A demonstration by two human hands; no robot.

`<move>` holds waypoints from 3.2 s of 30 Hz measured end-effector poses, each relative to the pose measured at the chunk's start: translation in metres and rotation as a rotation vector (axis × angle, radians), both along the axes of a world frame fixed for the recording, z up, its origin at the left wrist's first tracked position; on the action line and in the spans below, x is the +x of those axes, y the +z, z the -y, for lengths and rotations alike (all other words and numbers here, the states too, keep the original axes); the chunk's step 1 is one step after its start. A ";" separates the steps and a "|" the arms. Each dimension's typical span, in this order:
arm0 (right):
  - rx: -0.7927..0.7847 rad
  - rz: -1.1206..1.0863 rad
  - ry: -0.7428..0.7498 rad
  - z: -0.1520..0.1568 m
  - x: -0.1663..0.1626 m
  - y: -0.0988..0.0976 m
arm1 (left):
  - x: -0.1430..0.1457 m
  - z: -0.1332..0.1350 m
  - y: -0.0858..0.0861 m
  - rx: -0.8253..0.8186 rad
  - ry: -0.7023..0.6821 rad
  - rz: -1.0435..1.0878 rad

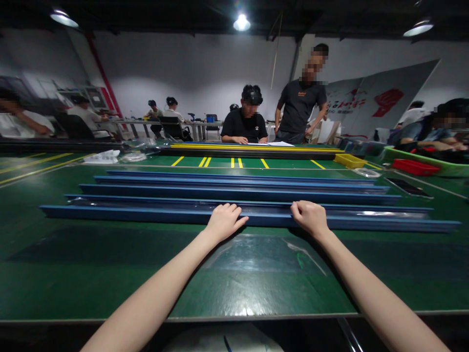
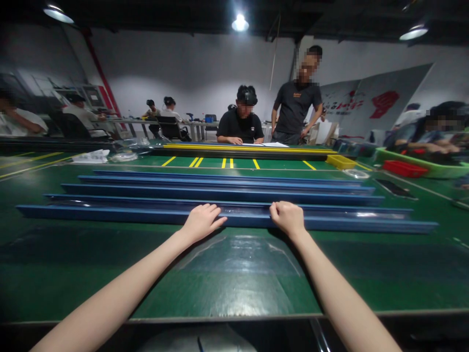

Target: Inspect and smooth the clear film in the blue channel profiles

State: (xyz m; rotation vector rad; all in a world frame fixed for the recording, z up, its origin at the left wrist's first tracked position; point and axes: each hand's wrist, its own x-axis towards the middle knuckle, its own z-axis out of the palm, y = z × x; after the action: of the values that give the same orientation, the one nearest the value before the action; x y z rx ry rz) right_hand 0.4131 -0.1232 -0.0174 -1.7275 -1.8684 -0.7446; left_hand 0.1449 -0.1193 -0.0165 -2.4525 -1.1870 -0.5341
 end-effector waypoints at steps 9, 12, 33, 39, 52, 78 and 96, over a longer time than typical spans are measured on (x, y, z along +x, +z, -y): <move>0.023 -0.011 0.010 0.000 -0.001 -0.001 | 0.000 0.000 -0.001 0.013 0.000 -0.012; 0.018 -0.012 0.008 0.001 -0.002 0.000 | 0.000 0.000 -0.001 0.013 0.002 -0.011; -0.308 0.017 0.022 0.009 -0.032 0.011 | 0.001 0.001 0.000 -0.002 0.000 -0.001; -0.403 0.117 0.101 0.006 -0.066 0.020 | 0.002 0.001 -0.001 0.002 0.000 0.002; -0.219 0.061 0.106 -0.006 -0.103 0.014 | 0.002 0.005 0.003 -0.040 0.042 -0.007; -0.027 -0.022 0.123 -0.007 -0.102 0.002 | 0.000 0.004 0.004 -0.083 0.118 0.054; -0.069 -0.041 -0.056 -0.005 -0.046 0.006 | -0.011 -0.001 0.005 -0.015 0.022 0.009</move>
State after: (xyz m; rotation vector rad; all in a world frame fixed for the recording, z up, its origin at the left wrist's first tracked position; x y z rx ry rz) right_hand 0.3674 -0.1178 -0.0113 -1.8309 -1.8448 -0.6677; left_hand 0.1336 -0.1188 -0.0116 -2.4489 -1.2240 -0.5320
